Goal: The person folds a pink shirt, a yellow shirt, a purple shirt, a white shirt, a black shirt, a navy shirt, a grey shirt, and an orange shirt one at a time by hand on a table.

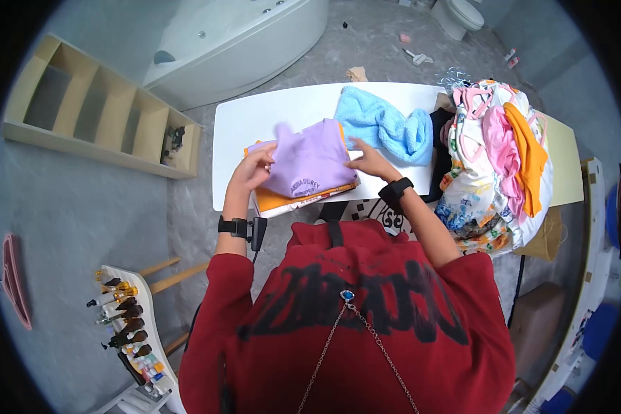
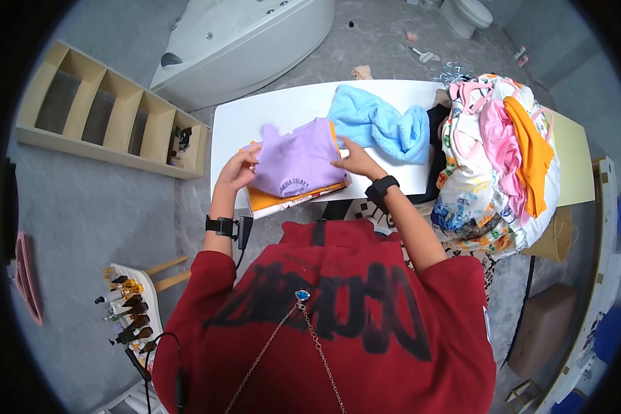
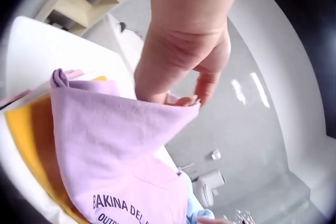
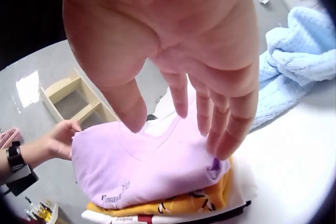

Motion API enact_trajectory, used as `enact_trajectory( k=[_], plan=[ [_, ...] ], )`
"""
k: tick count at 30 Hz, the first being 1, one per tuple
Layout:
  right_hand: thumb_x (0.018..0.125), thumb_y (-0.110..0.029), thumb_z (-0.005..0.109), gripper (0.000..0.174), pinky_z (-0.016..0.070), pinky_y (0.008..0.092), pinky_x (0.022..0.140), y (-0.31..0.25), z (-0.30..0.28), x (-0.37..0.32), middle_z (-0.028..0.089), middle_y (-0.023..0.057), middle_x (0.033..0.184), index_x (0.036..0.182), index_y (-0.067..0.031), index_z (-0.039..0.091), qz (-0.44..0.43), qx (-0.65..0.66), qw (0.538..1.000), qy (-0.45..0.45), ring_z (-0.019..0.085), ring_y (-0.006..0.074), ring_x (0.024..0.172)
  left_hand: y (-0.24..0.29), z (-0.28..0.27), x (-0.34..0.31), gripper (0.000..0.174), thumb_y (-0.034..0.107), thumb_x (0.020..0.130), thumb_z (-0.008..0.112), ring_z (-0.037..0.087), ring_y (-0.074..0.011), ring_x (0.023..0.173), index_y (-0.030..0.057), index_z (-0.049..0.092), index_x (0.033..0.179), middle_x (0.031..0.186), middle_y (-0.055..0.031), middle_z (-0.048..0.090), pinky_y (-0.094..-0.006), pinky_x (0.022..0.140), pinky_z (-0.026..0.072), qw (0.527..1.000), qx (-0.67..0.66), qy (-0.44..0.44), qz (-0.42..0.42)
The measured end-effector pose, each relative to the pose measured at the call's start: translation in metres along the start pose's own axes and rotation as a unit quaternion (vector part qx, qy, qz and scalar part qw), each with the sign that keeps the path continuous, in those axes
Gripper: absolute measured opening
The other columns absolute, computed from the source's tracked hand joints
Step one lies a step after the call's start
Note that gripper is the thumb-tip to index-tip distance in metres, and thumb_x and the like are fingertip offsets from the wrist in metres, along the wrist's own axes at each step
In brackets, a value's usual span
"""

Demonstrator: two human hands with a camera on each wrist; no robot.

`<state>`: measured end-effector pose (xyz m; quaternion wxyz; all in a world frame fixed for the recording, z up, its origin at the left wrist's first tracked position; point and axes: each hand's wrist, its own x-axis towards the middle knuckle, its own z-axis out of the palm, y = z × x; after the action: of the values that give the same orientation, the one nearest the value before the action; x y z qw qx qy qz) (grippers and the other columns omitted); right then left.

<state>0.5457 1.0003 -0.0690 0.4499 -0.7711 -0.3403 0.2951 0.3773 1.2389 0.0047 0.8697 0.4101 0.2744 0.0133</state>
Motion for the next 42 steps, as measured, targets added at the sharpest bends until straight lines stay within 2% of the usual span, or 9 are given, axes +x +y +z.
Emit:
enact_trajectory(
  k=[3, 6, 8, 10, 14, 20, 32, 40, 42],
  plan=[
    [0.063, -0.019, 0.069, 0.072, 0.0406, 0.0356, 0.084, -0.03, -0.02, 0.006, 0.039, 0.0212, 0.12, 0.125, -0.0113, 0.034, -0.149, -0.052, 0.982, 0.102, 0.041, 0.0324, 0.11, 0.03, 0.042, -0.017, 0.027, 0.0, 0.071, 0.045, 0.036, -0.0058, 0.051, -0.0068, 0.053, 0.096, 0.06, 0.0014, 0.041, -0.0187, 0.051, 0.0321, 0.952, -0.01, -0.306, 0.025],
    [0.062, -0.014, 0.066, 0.065, 0.0426, 0.0354, 0.08, -0.071, -0.031, 0.017, 0.042, 0.0193, 0.117, 0.121, -0.0141, 0.039, -0.281, -0.212, 0.928, 0.119, 0.043, 0.0337, 0.106, 0.046, 0.077, -0.03, 0.026, 0.001, 0.073, 0.047, 0.034, -0.0041, 0.053, -0.0068, 0.053, 0.096, 0.059, 0.0033, 0.037, -0.02, 0.051, 0.0323, 0.929, 0.095, -0.358, 0.03],
    [0.062, -0.012, 0.063, 0.057, 0.0443, 0.0352, 0.077, -0.078, -0.022, 0.02, 0.049, 0.0183, 0.11, 0.116, -0.0143, 0.046, -0.333, -0.308, 0.886, 0.097, 0.048, 0.0336, 0.1, 0.04, 0.092, -0.021, 0.022, 0.004, 0.077, 0.048, 0.039, -0.0042, 0.056, -0.0038, 0.054, 0.097, 0.06, 0.0037, 0.04, -0.0204, 0.053, 0.0352, 0.92, 0.168, -0.349, 0.054],
    [0.063, -0.008, 0.055, 0.033, 0.046, 0.0358, 0.067, -0.077, -0.011, 0.023, 0.059, 0.0166, 0.088, 0.095, -0.0086, 0.058, -0.146, -0.342, 0.919, -0.132, 0.057, 0.0315, 0.08, 0.022, 0.088, -0.001, 0.021, 0.006, 0.076, 0.052, 0.046, -0.0057, 0.059, 0.0007, 0.056, 0.096, 0.064, 0.002, 0.048, -0.0215, 0.058, 0.0405, 0.926, 0.333, -0.16, 0.077],
    [0.065, -0.005, 0.047, 0.021, 0.044, 0.0352, 0.059, -0.072, 0.002, 0.012, 0.058, 0.0176, 0.072, 0.083, -0.0026, 0.058, -0.221, -0.15, 0.964, 0.0, 0.057, 0.0291, 0.066, -0.022, 0.055, 0.025, 0.026, 0.008, 0.072, 0.06, 0.05, -0.0087, 0.068, 0.002, 0.057, 0.097, 0.078, -0.0028, 0.056, -0.0216, 0.06, 0.0415, 0.742, 0.567, -0.098, 0.344],
    [0.072, -0.004, 0.044, 0.016, 0.0384, 0.0219, 0.061, -0.11, -0.023, -0.007, 0.054, 0.0046, 0.072, 0.084, -0.0008, 0.054, -0.194, 0.053, 0.98, 0.0, 0.048, 0.01, 0.067, -0.006, 0.076, 0.004, 0.02, 0.011, 0.072, 0.063, 0.05, -0.0088, 0.061, -0.0013, 0.059, 0.087, 0.072, -0.0019, 0.058, -0.0228, 0.057, 0.0417, 0.851, 0.485, -0.125, 0.155],
    [0.08, -0.012, 0.049, 0.008, 0.0387, 0.0165, 0.056, -0.149, -0.124, -0.035, 0.054, -0.0013, 0.071, 0.077, -0.0058, 0.053, -0.08, 0.335, 0.936, 0.077, 0.05, 0.0035, 0.063, 0.079, 0.082, -0.046, 0.019, 0.013, 0.085, 0.048, 0.055, -0.0118, 0.063, -0.0023, 0.056, 0.077, 0.072, -0.0047, 0.056, -0.0219, 0.057, 0.0442, 0.829, 0.205, 0.052, 0.517],
    [0.069, -0.022, 0.068, 0.026, 0.0408, 0.0243, 0.058, -0.217, -0.194, -0.069, 0.058, 0.0041, 0.068, 0.08, 0.0002, 0.059, -0.214, -0.094, 0.965, -0.119, 0.053, 0.0111, 0.062, 0.15, 0.129, -0.104, 0.025, 0.022, 0.089, 0.04, 0.052, -0.0149, 0.079, -0.0013, 0.051, 0.091, 0.086, -0.009, 0.055, -0.0258, 0.074, 0.0405, 0.714, 0.225, 0.09, 0.657],
    [0.067, -0.021, 0.068, 0.028, 0.0431, 0.0296, 0.057, -0.224, -0.199, -0.068, 0.059, 0.0142, 0.068, 0.081, 0.0028, 0.059, -0.042, -0.388, 0.916, -0.089, 0.057, 0.0229, 0.061, 0.163, 0.124, -0.11, 0.025, 0.021, 0.089, 0.038, 0.051, -0.0141, 0.074, -0.0008, 0.049, 0.087, 0.082, -0.008, 0.054, -0.0253, 0.069, 0.0405, 0.698, 0.201, 0.146, 0.671]
  ],
)
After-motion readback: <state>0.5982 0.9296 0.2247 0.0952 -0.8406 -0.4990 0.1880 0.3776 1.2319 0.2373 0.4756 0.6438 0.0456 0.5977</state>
